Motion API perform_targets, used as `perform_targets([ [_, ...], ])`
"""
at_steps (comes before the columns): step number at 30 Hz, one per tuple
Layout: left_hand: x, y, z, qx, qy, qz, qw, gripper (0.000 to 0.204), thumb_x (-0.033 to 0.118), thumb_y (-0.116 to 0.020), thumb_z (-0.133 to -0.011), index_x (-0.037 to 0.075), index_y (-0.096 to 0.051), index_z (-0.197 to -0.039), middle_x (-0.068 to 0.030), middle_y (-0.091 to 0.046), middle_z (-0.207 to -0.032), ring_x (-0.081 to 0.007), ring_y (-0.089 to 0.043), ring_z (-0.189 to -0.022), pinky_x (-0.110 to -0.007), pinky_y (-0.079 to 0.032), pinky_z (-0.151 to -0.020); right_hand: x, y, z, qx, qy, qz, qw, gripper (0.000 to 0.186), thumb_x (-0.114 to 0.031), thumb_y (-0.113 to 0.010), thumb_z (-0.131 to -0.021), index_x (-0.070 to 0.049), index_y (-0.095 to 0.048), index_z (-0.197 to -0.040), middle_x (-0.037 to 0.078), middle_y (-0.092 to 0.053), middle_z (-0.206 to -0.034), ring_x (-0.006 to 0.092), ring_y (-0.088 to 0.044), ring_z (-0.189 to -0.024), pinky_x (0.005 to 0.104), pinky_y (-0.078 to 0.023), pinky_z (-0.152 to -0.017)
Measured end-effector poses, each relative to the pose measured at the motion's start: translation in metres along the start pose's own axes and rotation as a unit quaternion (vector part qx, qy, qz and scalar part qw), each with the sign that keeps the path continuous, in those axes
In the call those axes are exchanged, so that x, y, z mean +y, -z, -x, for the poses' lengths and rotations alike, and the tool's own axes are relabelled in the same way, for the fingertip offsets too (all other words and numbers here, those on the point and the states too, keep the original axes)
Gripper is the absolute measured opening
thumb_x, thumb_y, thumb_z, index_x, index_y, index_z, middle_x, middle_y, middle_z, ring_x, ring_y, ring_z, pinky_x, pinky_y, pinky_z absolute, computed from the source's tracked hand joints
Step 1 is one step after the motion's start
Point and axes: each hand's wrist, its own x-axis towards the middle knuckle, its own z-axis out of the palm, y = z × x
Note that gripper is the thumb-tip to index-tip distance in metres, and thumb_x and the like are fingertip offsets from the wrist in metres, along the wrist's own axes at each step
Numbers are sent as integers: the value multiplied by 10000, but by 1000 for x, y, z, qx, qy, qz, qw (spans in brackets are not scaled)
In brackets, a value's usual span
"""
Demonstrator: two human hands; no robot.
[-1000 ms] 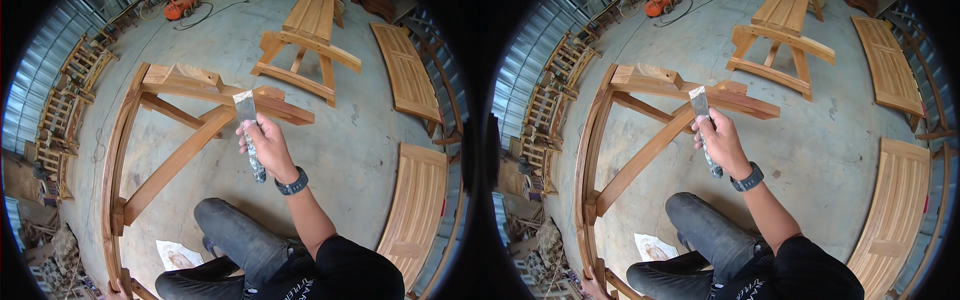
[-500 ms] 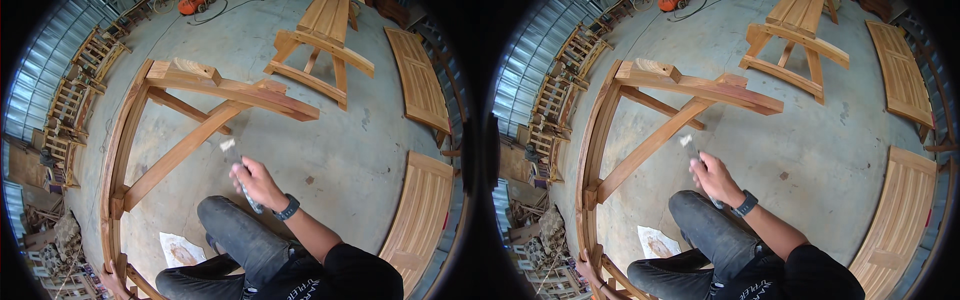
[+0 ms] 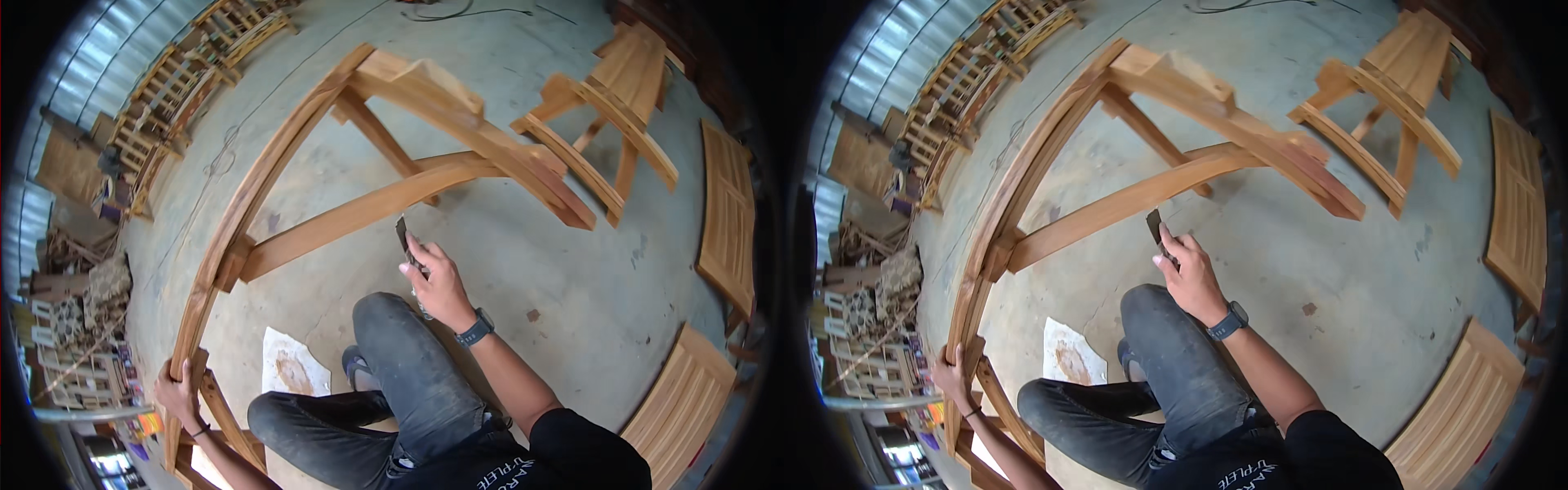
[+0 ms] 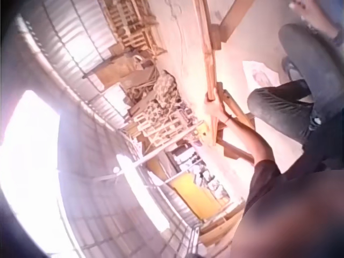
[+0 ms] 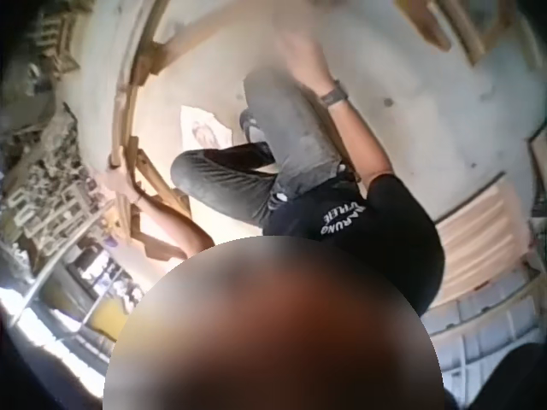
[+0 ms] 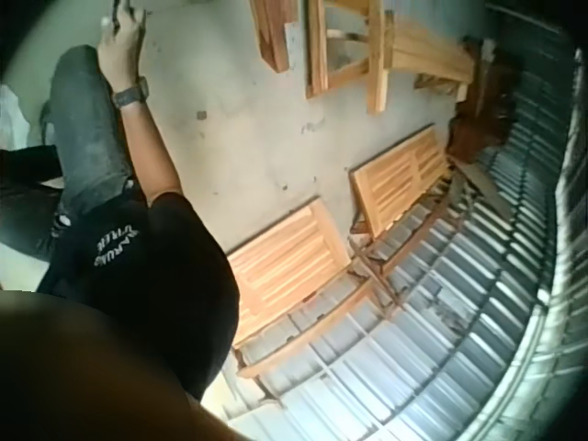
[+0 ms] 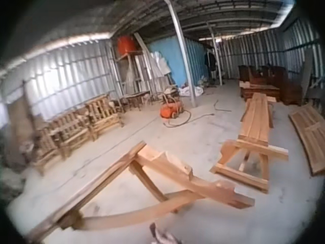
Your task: Apply wood putty to joints and imperfections on a wooden furniture frame using a putty knife.
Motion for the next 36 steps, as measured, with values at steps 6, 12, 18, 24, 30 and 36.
perform_targets([
  [6,5,7,5,8,2,57,998,512,518,-778,-753,102,-787,-1052,-178,-754,-889,-369,-729,-860,-427,-563,-793,-32,-67,-4,-28,101,36,994,538,-8,-728,-856,-33,-615,-1380,138,-606,-988,293,-618,-823,369,-525,-778],
  [12,15,15,5,-7,26,81,996,535,526,-783,-717,98,-791,-1037,-155,-756,-852,-335,-736,-820,-399,-563,-768,-71,-118,5,-81,193,-20,978,579,47,-750,-813,-57,-634,-1370,138,-614,-1028,284,-636,-846,367,-544,-773],
  [18,9,8,5,28,8,74,997,578,576,-789,-673,93,-802,-989,-139,-750,-815,-306,-727,-759,-371,-557,-720,-75,-185,1,15,271,-78,959,625,102,-770,-772,-57,-643,-1363,159,-615,-1072,289,-661,-879,350,-572,-755],
  [24,15,14,6,0,25,66,997,541,555,-776,-700,101,-807,-994,-139,-760,-849,-300,-740,-800,-364,-564,-759,-78,-216,-9,39,302,-68,950,623,100,-776,-771,-55,-645,-1361,156,-608,-1077,288,-662,-878,348,-575,-753],
  [30,11,7,5,-10,32,67,997,652,682,-751,-668,95,-814,-946,-130,-744,-772,-296,-721,-732,-370,-554,-684,-91,-215,-10,47,303,0,952,629,93,-758,-773,-67,-641,-1370,146,-595,-1060,294,-647,-877,365,-568,-755],
  [36,7,2,4,11,31,82,996,691,731,-726,-669,99,-817,-935,-123,-735,-734,-290,-714,-701,-370,-549,-664,-99,-207,-12,4,305,64,950,643,80,-729,-790,-84,-619,-1401,144,-586,-1024,301,-627,-869,392,-540,-749],
])
